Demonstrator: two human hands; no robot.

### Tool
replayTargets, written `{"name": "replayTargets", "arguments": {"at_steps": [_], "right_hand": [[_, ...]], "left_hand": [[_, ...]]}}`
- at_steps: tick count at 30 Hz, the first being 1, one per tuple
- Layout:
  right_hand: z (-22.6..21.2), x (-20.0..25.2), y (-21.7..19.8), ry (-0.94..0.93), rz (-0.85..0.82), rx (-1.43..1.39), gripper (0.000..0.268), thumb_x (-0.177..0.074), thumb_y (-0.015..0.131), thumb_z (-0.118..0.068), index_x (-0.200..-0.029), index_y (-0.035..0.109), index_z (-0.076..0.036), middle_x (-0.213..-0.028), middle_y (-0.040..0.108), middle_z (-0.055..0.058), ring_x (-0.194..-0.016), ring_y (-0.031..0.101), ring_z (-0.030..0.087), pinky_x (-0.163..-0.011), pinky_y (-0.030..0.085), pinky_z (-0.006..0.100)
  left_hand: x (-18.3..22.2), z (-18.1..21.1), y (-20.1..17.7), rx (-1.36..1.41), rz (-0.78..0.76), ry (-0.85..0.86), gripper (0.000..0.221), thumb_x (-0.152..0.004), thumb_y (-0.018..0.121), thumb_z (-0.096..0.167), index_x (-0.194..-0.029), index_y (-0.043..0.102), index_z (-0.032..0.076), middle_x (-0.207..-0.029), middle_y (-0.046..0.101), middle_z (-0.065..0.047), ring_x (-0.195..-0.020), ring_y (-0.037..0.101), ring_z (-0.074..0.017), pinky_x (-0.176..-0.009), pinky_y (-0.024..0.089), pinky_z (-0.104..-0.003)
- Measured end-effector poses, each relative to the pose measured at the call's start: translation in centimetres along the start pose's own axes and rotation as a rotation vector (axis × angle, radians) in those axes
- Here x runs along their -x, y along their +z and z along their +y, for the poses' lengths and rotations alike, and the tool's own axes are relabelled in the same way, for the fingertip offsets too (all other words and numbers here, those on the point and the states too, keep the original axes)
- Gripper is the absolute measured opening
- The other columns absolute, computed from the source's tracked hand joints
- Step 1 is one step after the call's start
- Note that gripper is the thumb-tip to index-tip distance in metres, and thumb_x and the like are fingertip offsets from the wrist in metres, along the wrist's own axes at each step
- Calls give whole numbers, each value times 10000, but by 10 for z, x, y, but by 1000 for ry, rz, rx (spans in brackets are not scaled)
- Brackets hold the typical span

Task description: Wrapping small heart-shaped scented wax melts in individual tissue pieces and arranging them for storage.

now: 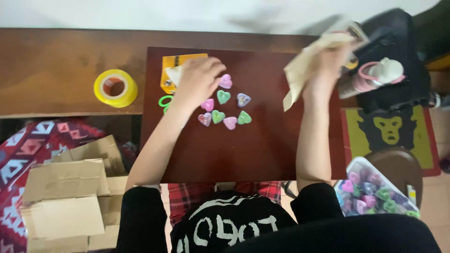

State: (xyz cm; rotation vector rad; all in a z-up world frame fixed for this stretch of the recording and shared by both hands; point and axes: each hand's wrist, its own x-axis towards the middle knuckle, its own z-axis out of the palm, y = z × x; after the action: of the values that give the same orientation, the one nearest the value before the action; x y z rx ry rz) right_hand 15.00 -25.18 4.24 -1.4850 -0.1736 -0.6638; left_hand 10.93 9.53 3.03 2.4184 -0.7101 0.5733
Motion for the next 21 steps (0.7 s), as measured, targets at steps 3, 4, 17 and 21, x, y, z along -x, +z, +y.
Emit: {"name": "replayTargets", "arguments": {"at_steps": [3,4,17,21], "right_hand": [[17,9,9,200,-72,-19,545,-957,715,-17,-1392,402,-115,-1147,525,43,-1023,556,111,-824,543,228],[25,11,11,201,-73,-11,545,-957,715,-17,-1392,402,-115,-1147,525,43,-1023,556,111,-824,543,228],[99,32,41,341,-87,-177,147,-1052,612,-87,-1155,510,-62,-996,594,29,-867,579,88,-732,513,252],[64,48,63,524,-170,-274,204,-1028,599,-138,-1191,537,-33,-1067,665,101,-898,665,171,-759,572,327]], "left_hand": [[-12,-13,70,-290,-82,125,246,-916,688,107,-1154,734,152,-1156,694,-29,-1177,629,-238,-1114,381,-518],[-13,-16,82,-282,-80,124,246,-916,688,107,-1154,734,152,-1156,694,-29,-1177,629,-238,-1114,381,-518],[-39,23,24,-72,-167,-37,320,-829,809,191,-1117,683,131,-1047,735,-56,-988,701,-275,-932,447,-449],[-44,56,4,449,-41,-35,448,-858,827,284,-1219,624,115,-1200,711,-54,-1000,721,-220,-945,491,-384]]}}
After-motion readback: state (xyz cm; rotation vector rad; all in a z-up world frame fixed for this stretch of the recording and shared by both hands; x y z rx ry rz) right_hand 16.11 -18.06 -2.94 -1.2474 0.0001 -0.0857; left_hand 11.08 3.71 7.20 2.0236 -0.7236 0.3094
